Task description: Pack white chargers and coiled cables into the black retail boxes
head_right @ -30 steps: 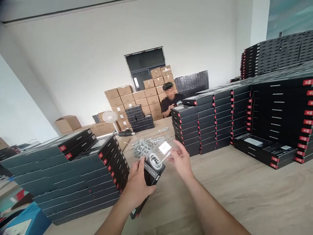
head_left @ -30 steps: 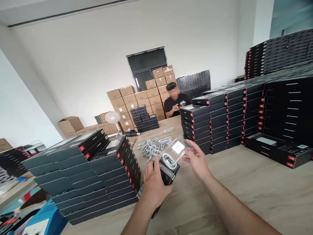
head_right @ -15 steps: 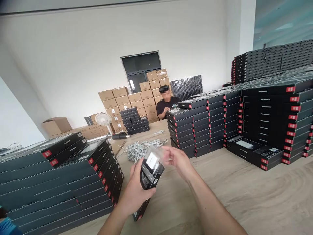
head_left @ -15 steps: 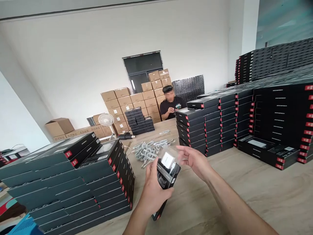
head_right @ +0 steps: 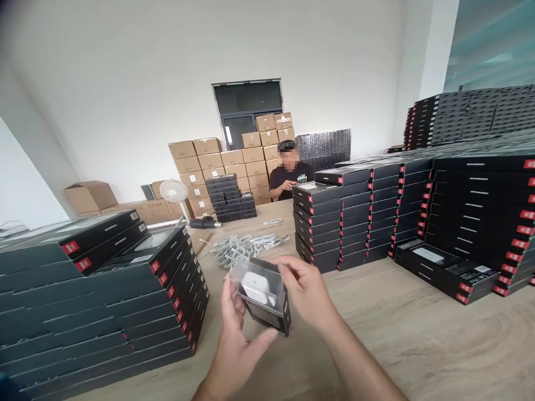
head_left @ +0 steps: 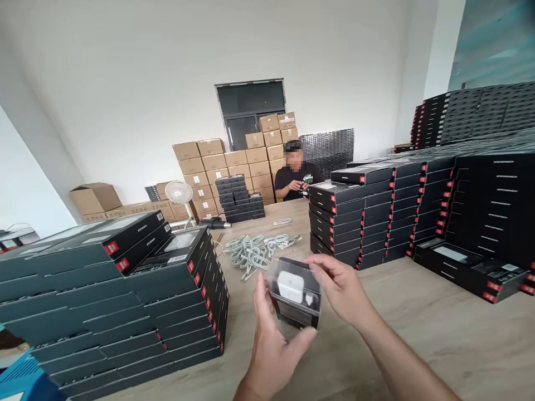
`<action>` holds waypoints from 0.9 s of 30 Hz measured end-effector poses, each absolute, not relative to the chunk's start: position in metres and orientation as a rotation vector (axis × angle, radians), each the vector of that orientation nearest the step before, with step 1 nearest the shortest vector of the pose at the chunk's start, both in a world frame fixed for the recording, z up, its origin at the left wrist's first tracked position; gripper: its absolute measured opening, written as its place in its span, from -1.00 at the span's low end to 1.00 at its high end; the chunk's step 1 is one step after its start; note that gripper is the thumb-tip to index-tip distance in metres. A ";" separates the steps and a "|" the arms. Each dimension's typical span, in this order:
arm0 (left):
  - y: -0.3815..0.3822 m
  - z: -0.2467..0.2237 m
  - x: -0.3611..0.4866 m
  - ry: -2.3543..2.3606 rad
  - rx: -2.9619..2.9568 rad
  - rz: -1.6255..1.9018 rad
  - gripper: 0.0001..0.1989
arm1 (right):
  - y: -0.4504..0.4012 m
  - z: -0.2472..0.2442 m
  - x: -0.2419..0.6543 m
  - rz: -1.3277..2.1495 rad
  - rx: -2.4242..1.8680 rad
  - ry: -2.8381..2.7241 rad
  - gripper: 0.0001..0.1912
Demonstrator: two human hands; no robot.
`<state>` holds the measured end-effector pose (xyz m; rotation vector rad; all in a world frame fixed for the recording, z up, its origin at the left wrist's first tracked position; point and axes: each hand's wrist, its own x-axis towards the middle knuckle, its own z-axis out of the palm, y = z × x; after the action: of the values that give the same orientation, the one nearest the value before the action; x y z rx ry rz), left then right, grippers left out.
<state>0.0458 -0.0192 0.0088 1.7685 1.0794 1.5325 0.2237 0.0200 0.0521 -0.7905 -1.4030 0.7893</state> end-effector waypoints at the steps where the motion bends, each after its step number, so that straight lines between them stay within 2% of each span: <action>1: -0.019 0.006 0.043 1.036 1.732 1.532 -0.02 | 0.020 0.051 0.220 0.713 -0.808 -1.427 -0.71; 3: -0.015 0.004 0.036 1.019 1.677 1.533 -0.21 | 0.021 0.046 0.216 0.660 -0.835 -1.443 -0.70; 9: -0.003 0.010 0.021 1.068 1.778 1.547 -0.55 | 0.034 0.030 0.221 0.829 -0.741 -1.290 -0.77; 13: -0.002 0.015 0.012 1.137 1.968 1.573 -0.77 | 0.034 0.030 0.221 0.811 -0.736 -1.505 -0.81; 17: -0.001 0.020 0.009 1.174 2.047 1.580 -0.83 | 0.028 0.032 0.214 0.754 -0.737 -1.510 -0.79; 21: 0.001 0.022 0.015 1.020 1.833 1.652 -0.91 | 0.023 0.036 0.209 0.902 -0.613 -1.373 -0.77; 27: -0.005 0.026 0.017 0.939 1.720 1.652 -0.75 | 0.021 0.042 0.215 0.957 -0.641 -1.397 -0.77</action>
<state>0.0175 -0.0049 0.0257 1.7197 0.9385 1.6524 0.2152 0.0208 0.0419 -0.6405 -1.3973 0.9572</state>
